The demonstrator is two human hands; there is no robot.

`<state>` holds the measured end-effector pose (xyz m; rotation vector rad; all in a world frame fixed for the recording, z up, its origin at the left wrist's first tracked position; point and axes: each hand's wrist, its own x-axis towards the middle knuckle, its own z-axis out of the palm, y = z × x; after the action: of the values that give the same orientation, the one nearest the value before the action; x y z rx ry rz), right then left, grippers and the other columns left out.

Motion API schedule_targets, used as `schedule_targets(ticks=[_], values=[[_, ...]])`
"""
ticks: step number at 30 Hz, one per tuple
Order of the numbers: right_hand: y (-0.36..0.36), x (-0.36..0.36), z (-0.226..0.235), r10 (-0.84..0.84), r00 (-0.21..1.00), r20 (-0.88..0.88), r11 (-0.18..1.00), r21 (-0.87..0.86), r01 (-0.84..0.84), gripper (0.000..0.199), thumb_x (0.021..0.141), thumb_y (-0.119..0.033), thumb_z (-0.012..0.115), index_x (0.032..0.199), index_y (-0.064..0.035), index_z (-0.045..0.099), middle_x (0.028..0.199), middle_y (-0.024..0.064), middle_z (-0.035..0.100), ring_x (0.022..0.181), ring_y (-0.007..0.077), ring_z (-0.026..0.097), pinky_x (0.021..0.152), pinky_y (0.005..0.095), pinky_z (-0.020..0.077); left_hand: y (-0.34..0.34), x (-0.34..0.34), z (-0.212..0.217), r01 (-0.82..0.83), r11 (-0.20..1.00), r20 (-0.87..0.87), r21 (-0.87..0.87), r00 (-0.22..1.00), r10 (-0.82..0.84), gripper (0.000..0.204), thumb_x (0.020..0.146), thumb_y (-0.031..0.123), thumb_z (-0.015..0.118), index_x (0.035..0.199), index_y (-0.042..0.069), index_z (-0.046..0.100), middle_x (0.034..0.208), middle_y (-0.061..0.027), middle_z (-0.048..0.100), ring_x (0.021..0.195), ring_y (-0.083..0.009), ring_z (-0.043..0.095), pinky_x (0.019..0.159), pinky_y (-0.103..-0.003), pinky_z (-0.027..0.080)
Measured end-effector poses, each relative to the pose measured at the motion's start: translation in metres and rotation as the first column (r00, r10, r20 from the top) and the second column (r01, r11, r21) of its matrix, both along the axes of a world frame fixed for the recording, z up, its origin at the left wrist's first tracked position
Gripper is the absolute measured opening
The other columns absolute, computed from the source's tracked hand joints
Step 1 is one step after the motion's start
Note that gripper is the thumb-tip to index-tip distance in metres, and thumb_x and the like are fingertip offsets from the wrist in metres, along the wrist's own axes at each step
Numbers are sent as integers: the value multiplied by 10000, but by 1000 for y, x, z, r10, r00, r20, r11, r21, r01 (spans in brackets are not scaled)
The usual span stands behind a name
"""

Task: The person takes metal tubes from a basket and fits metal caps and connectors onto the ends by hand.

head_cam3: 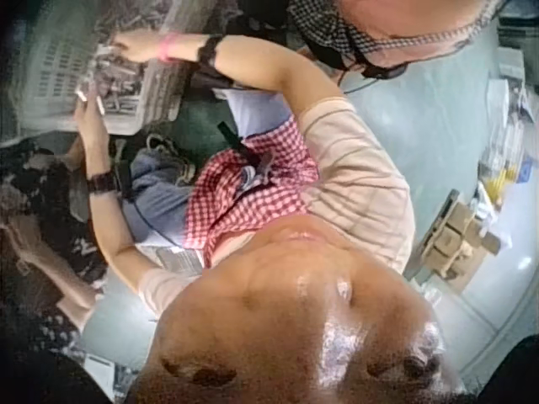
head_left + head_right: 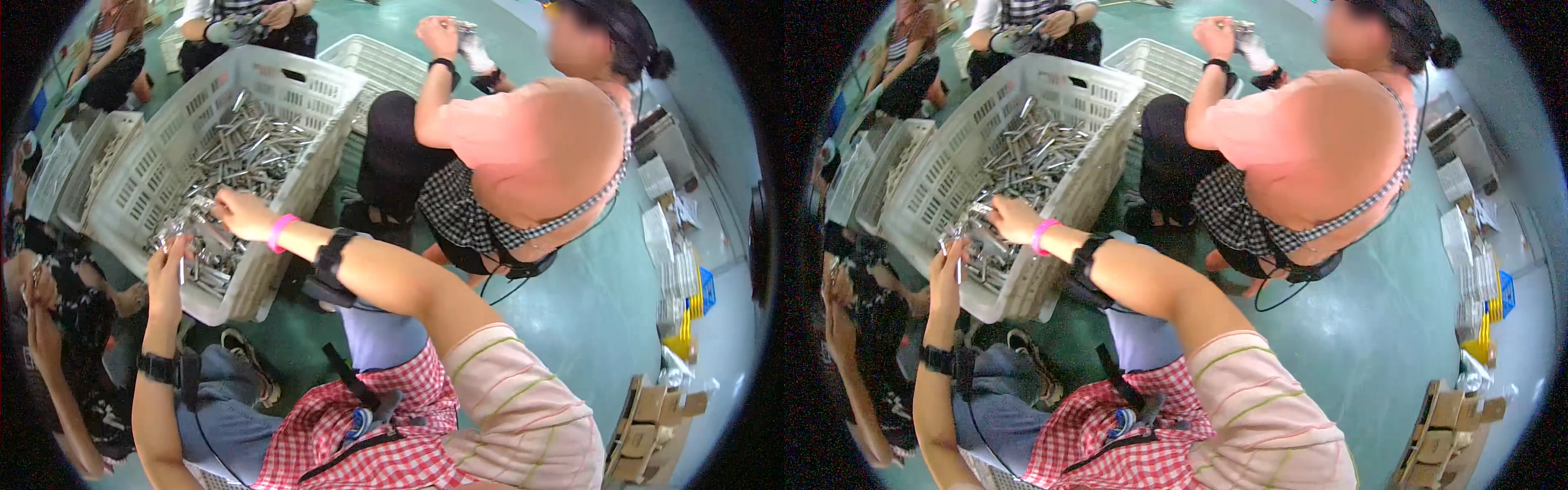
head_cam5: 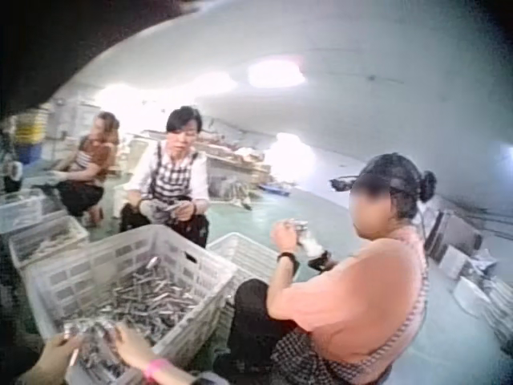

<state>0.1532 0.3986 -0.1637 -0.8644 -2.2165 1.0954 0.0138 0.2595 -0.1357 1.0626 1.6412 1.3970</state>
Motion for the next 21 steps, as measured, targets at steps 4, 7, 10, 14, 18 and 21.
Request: schedule_targets(ticks=[4,7,10,14,18,21], values=[[7,2,-13,-93,958,270,975,219,33,241,834,-267,457,827,-68,594,756,148,623,745,351,601,783,489,383,8,8,1,50,991,146,-124,989,-32,309,869,332,522,903,31,582,607,66,393,503,-20,339,451,-186,231],[10,-9,-18,-75,929,361,962,272,-28,186,769,-260,537,813,-106,630,788,111,639,845,306,591,825,478,352,8,1,-6,38,981,161,-189,987,-7,298,873,328,518,890,37,578,604,66,375,499,-21,323,438,-189,221],[2,-28,-15,-63,914,400,950,306,-68,214,727,-264,580,837,-97,656,787,78,645,850,279,585,842,445,342,3,-7,-10,-48,971,43,-236,997,59,280,878,316,511,869,41,568,593,63,363,494,-25,317,433,-191,220],[2,-46,-34,-175,914,366,937,348,40,203,744,-240,563,856,-103,661,847,76,657,925,271,570,933,494,277,10,1,-8,-55,955,-118,-291,993,21,256,881,280,511,829,32,550,580,57,367,488,-27,319,423,-201,225],[6,-43,-27,-160,860,485,957,291,14,227,782,-247,547,932,-120,661,911,48,656,986,262,553,931,500,267,0,19,0,107,966,-527,-237,821,-220,233,872,192,528,743,5,476,587,38,411,501,-35,339,428,-217,242],[4,-42,-12,-86,834,545,976,215,-40,241,804,-259,549,985,-141,655,976,36,643,1014,267,543,923,501,265,-9,39,21,93,966,-464,-241,863,-199,233,879,182,513,715,24,467,568,44,361,498,-38,313,444,-221,222]])
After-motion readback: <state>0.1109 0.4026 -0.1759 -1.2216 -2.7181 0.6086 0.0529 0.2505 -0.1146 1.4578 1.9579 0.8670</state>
